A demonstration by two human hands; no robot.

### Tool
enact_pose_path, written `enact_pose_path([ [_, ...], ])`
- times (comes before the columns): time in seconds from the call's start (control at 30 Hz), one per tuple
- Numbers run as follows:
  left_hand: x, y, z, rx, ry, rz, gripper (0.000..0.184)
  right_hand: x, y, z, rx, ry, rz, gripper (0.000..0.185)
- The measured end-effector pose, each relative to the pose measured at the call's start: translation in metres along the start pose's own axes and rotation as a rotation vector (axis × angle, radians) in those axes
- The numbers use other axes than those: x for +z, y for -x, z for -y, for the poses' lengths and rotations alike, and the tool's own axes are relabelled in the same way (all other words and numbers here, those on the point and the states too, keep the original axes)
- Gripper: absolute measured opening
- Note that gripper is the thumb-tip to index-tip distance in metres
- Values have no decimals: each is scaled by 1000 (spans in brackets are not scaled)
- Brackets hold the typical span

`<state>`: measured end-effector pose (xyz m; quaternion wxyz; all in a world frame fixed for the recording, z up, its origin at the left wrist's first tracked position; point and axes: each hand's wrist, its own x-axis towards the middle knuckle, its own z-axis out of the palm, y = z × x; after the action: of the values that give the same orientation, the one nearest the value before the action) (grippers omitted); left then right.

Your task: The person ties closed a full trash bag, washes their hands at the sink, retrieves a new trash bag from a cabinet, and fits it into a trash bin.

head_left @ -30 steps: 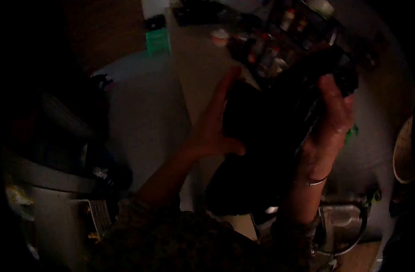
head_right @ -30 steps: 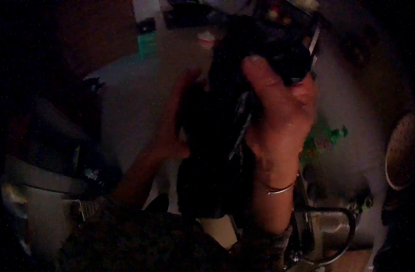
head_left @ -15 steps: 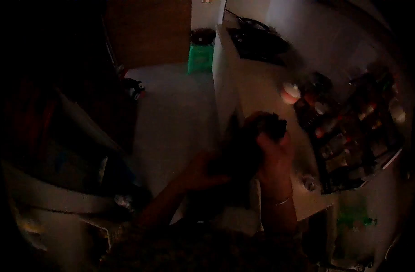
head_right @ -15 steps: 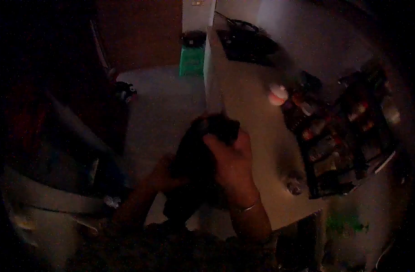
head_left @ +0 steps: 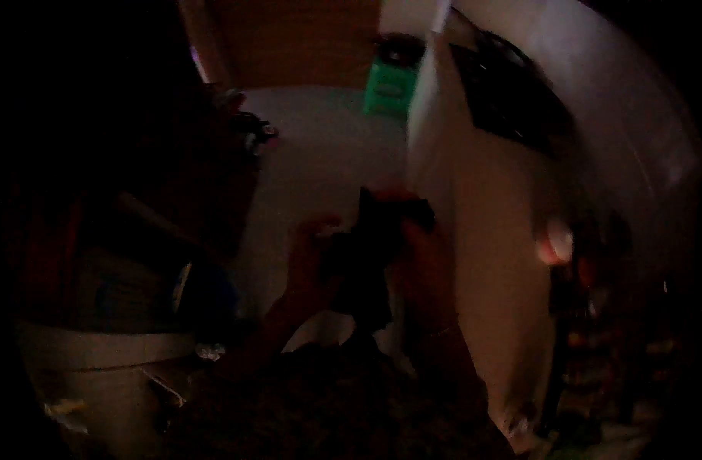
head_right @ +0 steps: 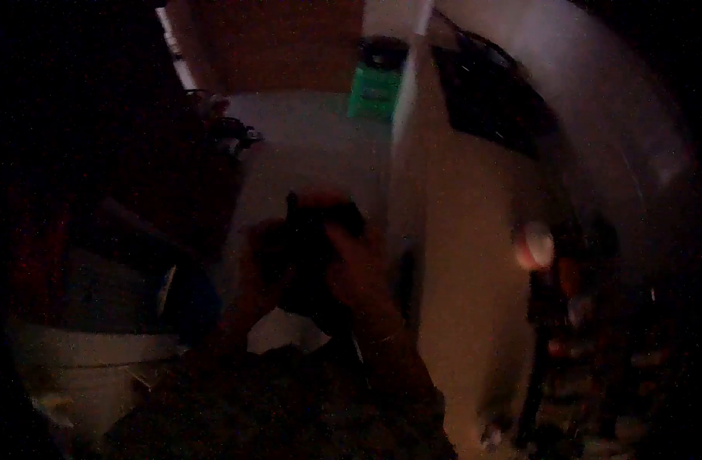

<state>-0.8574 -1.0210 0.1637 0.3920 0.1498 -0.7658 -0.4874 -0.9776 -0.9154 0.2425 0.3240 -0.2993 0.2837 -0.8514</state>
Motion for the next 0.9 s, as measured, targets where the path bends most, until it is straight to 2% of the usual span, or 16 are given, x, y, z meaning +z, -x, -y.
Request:
enact_pose_path([
  [0.07,-2,-36,13,-8,103,83,50,-26,-52,-16,111,16,20,26],
  [0.13,2,-55,17,-431,225,-11,54,-34,-89,-31,234,66,21,25],
  [0.2,5,-90,39,-443,207,-1,56,-40,-136,-46,75,400,198,21],
  [0.27,7,-127,61,-437,188,11,59,-55,-176,-67,140,328,191,19],
  [0.33,12,-177,76,-659,1,176,61,-72,-218,-86,179,258,169,17],
  [0.4,9,-226,101,-742,-55,304,59,-87,-270,-98,77,446,130,12],
  [0.43,8,-250,123,-707,-24,346,56,-95,-294,-102,34,513,118,12],
  [0.5,0,-290,162,-575,83,395,50,-86,-335,-101,398,-54,-170,12],
  [0.63,-2,-381,227,-203,297,372,38,-97,-414,-117,300,34,-162,13],
  [0.7,6,-431,257,-7,350,307,34,-102,-462,-124,151,-147,54,13],
  [0.73,6,-455,268,74,354,259,32,-102,-484,-127,141,-142,21,13],
  [0.77,12,-477,277,154,367,223,30,-111,-501,-122,175,-111,-105,13],
  [0.8,-2,-503,281,162,343,180,29,-101,-526,-135,207,-72,-228,13],
  [0.83,-26,-516,273,146,302,139,30,-83,-530,-149,179,-61,-235,13],
  [0.87,-19,-533,278,157,298,146,30,-98,-549,-153,153,-117,-219,14],
  [0.9,-11,-559,282,-57,319,146,33,-112,-580,-152,135,-176,-205,14],
])
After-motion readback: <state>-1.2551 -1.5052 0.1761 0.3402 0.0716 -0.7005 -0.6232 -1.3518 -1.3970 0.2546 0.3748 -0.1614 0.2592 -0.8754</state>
